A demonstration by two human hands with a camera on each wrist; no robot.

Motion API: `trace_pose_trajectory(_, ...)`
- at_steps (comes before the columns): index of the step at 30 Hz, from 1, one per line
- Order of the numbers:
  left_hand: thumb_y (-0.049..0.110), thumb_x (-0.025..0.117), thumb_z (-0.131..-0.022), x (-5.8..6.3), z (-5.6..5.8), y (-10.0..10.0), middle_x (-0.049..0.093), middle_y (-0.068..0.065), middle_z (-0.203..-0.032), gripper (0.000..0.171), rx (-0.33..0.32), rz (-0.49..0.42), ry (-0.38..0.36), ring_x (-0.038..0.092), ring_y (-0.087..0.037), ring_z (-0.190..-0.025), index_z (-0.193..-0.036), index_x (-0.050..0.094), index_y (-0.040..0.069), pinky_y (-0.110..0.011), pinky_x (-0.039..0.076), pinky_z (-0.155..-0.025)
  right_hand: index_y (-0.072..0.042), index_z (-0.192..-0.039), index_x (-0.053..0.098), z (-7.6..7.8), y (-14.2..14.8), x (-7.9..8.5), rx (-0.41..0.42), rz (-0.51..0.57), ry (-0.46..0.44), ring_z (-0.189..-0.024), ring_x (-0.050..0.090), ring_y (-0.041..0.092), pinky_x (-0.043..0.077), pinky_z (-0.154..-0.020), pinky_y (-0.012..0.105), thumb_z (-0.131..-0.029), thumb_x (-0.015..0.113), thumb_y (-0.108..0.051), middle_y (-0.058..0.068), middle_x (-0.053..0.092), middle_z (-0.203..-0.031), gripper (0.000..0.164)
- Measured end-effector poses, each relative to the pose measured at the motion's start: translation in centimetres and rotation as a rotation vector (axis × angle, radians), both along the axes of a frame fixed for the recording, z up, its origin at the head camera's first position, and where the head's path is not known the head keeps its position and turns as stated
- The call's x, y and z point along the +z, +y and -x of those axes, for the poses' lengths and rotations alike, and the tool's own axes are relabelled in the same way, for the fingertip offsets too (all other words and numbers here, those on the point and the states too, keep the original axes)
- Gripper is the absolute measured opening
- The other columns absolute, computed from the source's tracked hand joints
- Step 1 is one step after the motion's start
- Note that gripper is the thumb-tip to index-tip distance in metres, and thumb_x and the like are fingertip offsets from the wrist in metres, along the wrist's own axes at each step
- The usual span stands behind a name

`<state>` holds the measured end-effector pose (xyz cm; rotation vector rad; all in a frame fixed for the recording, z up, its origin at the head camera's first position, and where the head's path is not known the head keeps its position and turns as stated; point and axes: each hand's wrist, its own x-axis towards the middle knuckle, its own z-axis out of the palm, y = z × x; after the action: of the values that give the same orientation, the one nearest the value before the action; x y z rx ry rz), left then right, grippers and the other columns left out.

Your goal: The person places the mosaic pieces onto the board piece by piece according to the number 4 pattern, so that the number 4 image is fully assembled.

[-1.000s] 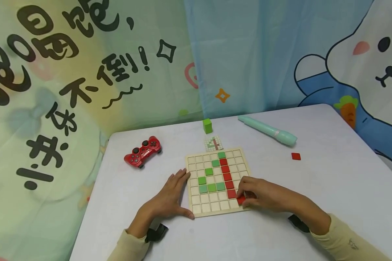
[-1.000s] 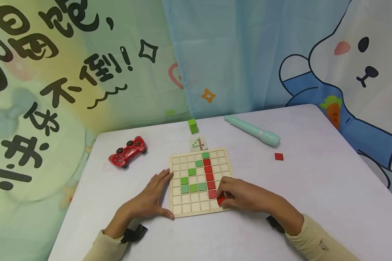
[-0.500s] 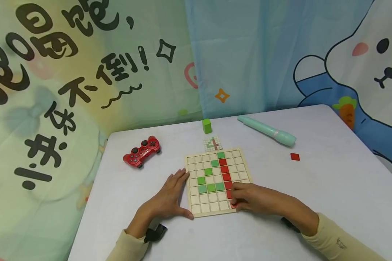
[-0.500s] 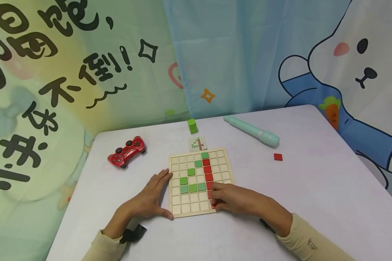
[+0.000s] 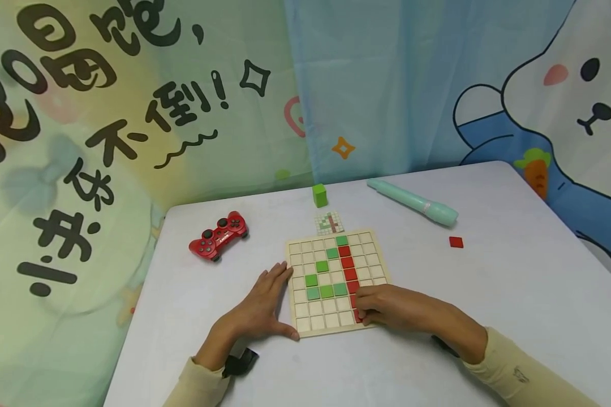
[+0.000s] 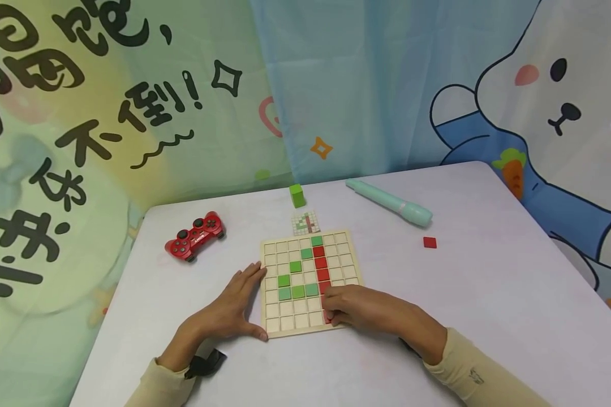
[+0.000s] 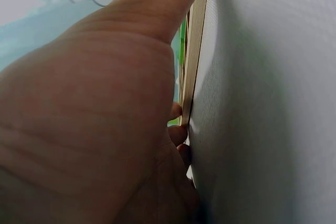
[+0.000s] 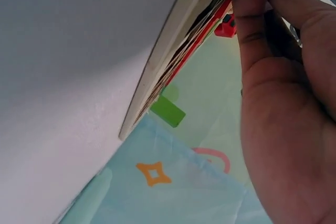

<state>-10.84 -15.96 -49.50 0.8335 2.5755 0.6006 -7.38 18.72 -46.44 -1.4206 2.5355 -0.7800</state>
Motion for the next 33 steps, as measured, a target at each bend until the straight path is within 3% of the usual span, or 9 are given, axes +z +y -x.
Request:
trace_pose_trajectory(4, 0.065, 0.095, -0.067, -0.1, 0.1, -0.2, 0.009, -0.010, -0.182, 0.143, -0.002, 0.001, 0.009, 0.008, -0.030, -0.170, -0.172, 0.014, 0.010, -0.050, 0.008, -0.142, -0.015, -0.080, 0.066, 0.4, -0.4, -0.1, -0.009, -0.022, -0.057, -0.082, 0.050, -0.002, 0.049, -0.071, 0.009, -0.091, 0.083, -0.010, -0.008, 0.059, -0.083, 0.021)
trace_pose_trajectory(9, 0.064, 0.095, -0.066, -0.3, 0.0, 0.0, 0.009, -0.011, -0.181, 0.143, -0.001, -0.019, -0.004, 0.007, -0.030, -0.170, -0.171, 0.015, 0.010, -0.051, 0.008, -0.142, -0.021, -0.099, 0.073, 0.5, 1.6, 0.2, -0.111, 0.006, -0.148, -0.091, 0.056, -0.003, 0.058, -0.081, 0.016, -0.100, 0.075, -0.014, -0.011, 0.066, -0.098, 0.007)
trace_pose_trajectory(13, 0.064, 0.096, -0.066, -0.3, -0.2, 0.2, 0.009, -0.011, -0.181, 0.143, -0.001, -0.032, -0.006, 0.007, -0.030, -0.170, -0.172, 0.014, 0.010, -0.050, 0.006, -0.142, -0.018, -0.115, 0.074, 0.8, 5.9, 1.2, -0.370, 0.120, -0.107, -0.094, 0.062, 0.000, 0.060, -0.083, 0.019, -0.102, 0.069, -0.006, -0.006, 0.072, -0.108, 0.019)
trace_pose_trajectory(18, 0.063, 0.096, -0.066, 0.0, -0.4, 0.0, 0.010, -0.012, -0.181, 0.144, -0.005, -0.033, 0.009, 0.007, -0.031, -0.170, -0.171, 0.015, 0.009, -0.050, 0.007, -0.142, -0.012, -0.122, 0.072, 0.9, 12.2, 1.2, -0.757, 0.181, 0.034, -0.086, 0.059, 0.000, 0.051, -0.072, 0.008, -0.103, 0.065, 0.000, 0.006, 0.074, -0.107, 0.023)
trace_pose_trajectory(22, 0.062, 0.097, -0.065, -0.1, -0.5, -0.4, 0.011, -0.014, -0.181, 0.144, -0.011, -0.043, 0.031, 0.009, -0.033, -0.170, -0.170, 0.016, 0.006, -0.054, 0.010, -0.141, -0.008, -0.127, 0.068, 1.4, 15.4, 0.0, -0.955, 0.144, 0.001, -0.095, 0.064, 0.019, 0.045, -0.068, 0.002, -0.107, 0.062, -0.006, 0.015, 0.070, -0.114, 0.021)
trace_pose_trajectory(26, 0.062, 0.097, -0.064, -0.1, -0.7, -0.7, 0.011, -0.014, -0.181, 0.145, 0.000, -0.037, 0.030, 0.009, -0.033, -0.169, -0.171, 0.016, 0.006, -0.054, 0.011, -0.141, -0.006, -0.131, 0.066, 2.3, 17.0, -1.3, -1.002, 0.113, -0.037, -0.102, 0.065, 0.040, 0.043, -0.071, 0.002, -0.105, 0.065, -0.006, 0.022, 0.062, -0.126, 0.026)
trace_pose_trajectory(33, 0.064, 0.095, -0.067, 0.5, -0.8, -0.5, 0.009, -0.011, -0.181, 0.143, -0.005, -0.002, 0.026, 0.007, -0.030, -0.170, -0.171, 0.015, 0.008, -0.050, 0.009, -0.142, -0.006, -0.146, 0.058, 2.7, 18.8, -2.7, -0.999, 0.036, -0.101, -0.105, 0.060, 0.039, 0.040, -0.073, 0.004, -0.102, 0.070, -0.008, 0.027, 0.048, -0.144, 0.045)
